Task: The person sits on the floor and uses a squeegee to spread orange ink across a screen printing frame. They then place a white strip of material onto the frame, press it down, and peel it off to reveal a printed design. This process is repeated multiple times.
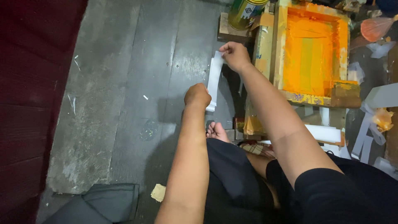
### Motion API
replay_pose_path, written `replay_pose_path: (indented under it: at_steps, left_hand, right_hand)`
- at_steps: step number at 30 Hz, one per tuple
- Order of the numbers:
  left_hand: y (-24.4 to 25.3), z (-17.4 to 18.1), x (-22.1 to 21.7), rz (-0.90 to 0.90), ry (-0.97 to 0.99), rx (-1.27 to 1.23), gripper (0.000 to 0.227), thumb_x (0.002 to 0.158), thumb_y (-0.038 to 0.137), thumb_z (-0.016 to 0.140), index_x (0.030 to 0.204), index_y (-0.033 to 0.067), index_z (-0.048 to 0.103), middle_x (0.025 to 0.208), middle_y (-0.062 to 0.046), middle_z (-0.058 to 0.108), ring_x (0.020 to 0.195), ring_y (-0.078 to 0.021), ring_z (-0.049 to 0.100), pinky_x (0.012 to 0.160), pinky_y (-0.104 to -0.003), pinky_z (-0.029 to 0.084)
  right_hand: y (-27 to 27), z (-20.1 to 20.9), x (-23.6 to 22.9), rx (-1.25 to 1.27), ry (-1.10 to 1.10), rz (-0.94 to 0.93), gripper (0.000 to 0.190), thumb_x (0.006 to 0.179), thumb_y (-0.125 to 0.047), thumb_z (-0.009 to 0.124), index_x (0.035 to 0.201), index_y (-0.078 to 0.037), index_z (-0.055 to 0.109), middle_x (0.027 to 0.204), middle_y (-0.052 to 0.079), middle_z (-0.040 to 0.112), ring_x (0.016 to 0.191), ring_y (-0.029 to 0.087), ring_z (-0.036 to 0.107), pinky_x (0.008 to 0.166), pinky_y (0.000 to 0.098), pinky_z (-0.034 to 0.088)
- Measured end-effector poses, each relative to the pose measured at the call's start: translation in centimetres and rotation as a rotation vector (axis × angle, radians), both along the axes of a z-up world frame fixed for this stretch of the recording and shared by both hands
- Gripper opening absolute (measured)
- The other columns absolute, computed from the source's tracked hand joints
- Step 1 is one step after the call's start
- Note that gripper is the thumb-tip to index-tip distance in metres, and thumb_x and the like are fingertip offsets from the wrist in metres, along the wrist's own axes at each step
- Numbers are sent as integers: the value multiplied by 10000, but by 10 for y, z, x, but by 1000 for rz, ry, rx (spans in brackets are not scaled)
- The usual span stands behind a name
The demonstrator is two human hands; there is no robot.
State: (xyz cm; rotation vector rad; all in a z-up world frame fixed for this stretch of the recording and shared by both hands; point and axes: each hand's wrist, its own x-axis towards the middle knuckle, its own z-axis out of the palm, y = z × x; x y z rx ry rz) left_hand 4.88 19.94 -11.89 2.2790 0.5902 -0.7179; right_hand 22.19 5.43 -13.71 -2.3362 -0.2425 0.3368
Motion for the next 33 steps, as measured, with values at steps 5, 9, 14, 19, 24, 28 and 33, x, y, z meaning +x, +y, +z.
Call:
replay_pose_path:
  at_steps: [5, 9, 14, 19, 24, 28, 33]
  left_hand:
    - [0, 4, -4, 2, 29, 13, 291, 889, 118, 591, 1111, 223, 748, 1155, -97, 744, 1070, -346, 707, 859, -449, 577]
    - [2, 7, -8, 20, -47, -60, 263, 953, 147, 577, 1124, 42, 747, 1111, -237, 739, 1160, -422, 689, 957, -565, 571]
    - [-2, 4, -11, -8, -9, -28, 269, 935, 127, 575, 1116, 35, 751, 1140, -225, 739, 1178, -409, 684, 961, -550, 570]
    - [0, 4, -13, 35, -6, -53, 258, 902, 75, 604, 1092, -13, 756, 1100, -237, 744, 1125, -432, 699, 925, -576, 577]
    - [0, 11, -6, 59, 57, -26, 275, 897, 91, 662, 1141, -7, 741, 1144, -234, 737, 1164, -428, 684, 954, -580, 561]
    - [1, 53, -15, 28, 76, -32, 352, 883, 134, 719, 1200, -20, 720, 1216, -232, 715, 1220, -443, 647, 985, -647, 508]
    - [9, 40, -13, 55, -131, 13, 451, 845, 203, 706, 1233, -27, 690, 1189, -289, 708, 1198, -487, 648, 973, -610, 542]
  right_hand:
    - [5, 10, -12, -174, 11, 55, 269, 831, -101, 687, 1058, -233, 743, 1003, -44, 733, 930, 165, 685, 841, 333, 503]
    - [2, -15, -6, -230, 59, 119, 379, 851, -139, 718, 1223, -211, 721, 1146, 81, 746, 1152, 320, 679, 959, 473, 540]
    - [9, 10, -23, -286, 36, 181, 328, 884, -143, 707, 1209, -186, 724, 1221, 89, 730, 1202, 360, 645, 986, 513, 515]
    - [11, 15, -28, -309, 121, 178, 400, 895, -187, 672, 1292, -229, 675, 1340, 106, 676, 1296, 344, 592, 1047, 507, 493]
    - [18, 15, -29, -334, 63, 214, 469, 888, -131, 687, 1355, -171, 664, 1303, 130, 684, 1272, 356, 609, 1047, 518, 502]
    - [12, 32, -41, -305, -155, 309, 423, 889, -117, 671, 1308, -163, 694, 1318, 144, 659, 1298, 399, 569, 1081, 538, 478]
    - [6, 79, -62, -20, -280, 273, 384, 904, -127, 701, 1268, -253, 707, 1333, 33, 618, 1321, 321, 545, 1101, 490, 459]
